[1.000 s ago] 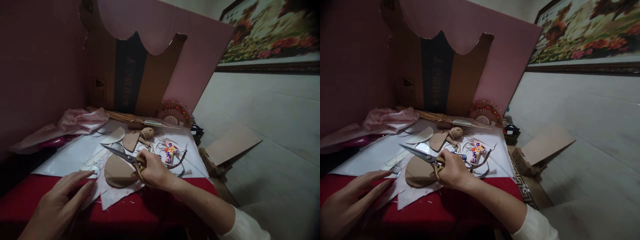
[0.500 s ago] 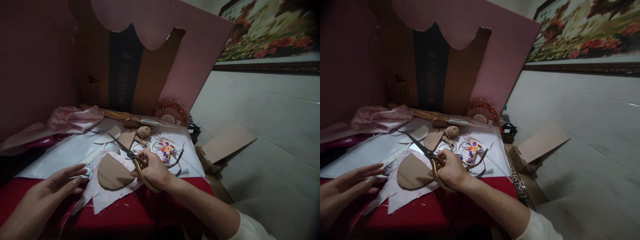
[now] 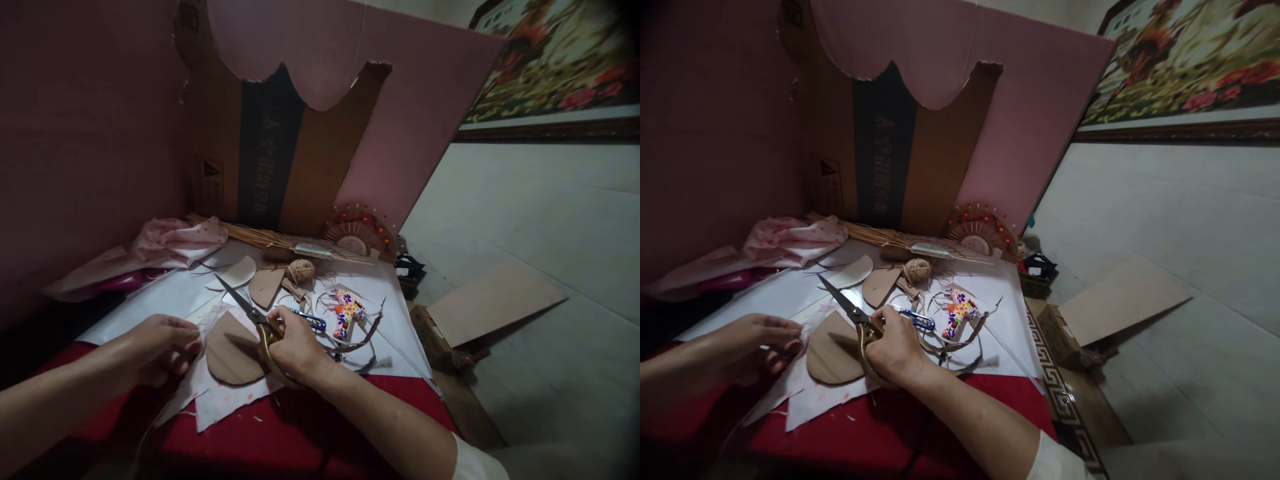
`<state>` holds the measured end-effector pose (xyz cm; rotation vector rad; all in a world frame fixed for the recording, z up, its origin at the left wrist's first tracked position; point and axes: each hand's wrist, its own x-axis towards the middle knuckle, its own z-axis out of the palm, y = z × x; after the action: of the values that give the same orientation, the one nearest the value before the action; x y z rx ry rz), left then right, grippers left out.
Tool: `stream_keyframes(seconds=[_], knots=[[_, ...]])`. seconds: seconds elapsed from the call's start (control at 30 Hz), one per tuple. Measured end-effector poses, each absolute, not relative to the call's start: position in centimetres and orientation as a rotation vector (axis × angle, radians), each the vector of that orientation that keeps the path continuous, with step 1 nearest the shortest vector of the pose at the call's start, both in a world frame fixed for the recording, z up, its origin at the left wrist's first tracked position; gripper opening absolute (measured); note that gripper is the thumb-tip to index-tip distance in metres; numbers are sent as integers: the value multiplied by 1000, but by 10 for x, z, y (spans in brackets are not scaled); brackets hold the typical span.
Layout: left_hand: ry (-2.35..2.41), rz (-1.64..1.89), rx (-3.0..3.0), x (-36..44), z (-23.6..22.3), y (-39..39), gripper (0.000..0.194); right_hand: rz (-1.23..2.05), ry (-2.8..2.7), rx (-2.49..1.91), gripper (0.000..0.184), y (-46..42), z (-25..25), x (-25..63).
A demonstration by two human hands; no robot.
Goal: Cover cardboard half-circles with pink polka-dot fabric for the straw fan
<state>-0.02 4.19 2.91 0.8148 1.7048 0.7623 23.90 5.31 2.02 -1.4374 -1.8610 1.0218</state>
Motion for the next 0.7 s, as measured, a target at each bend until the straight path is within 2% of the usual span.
stream_keyframes(seconds=[0.3, 0.7], knots=[[1755, 836, 1067, 11, 22, 64, 30, 970, -1889, -1380, 28, 48, 19, 243], [1732, 847, 995, 11, 39, 61, 38, 969, -1879, -1382, 26, 48, 18, 243]])
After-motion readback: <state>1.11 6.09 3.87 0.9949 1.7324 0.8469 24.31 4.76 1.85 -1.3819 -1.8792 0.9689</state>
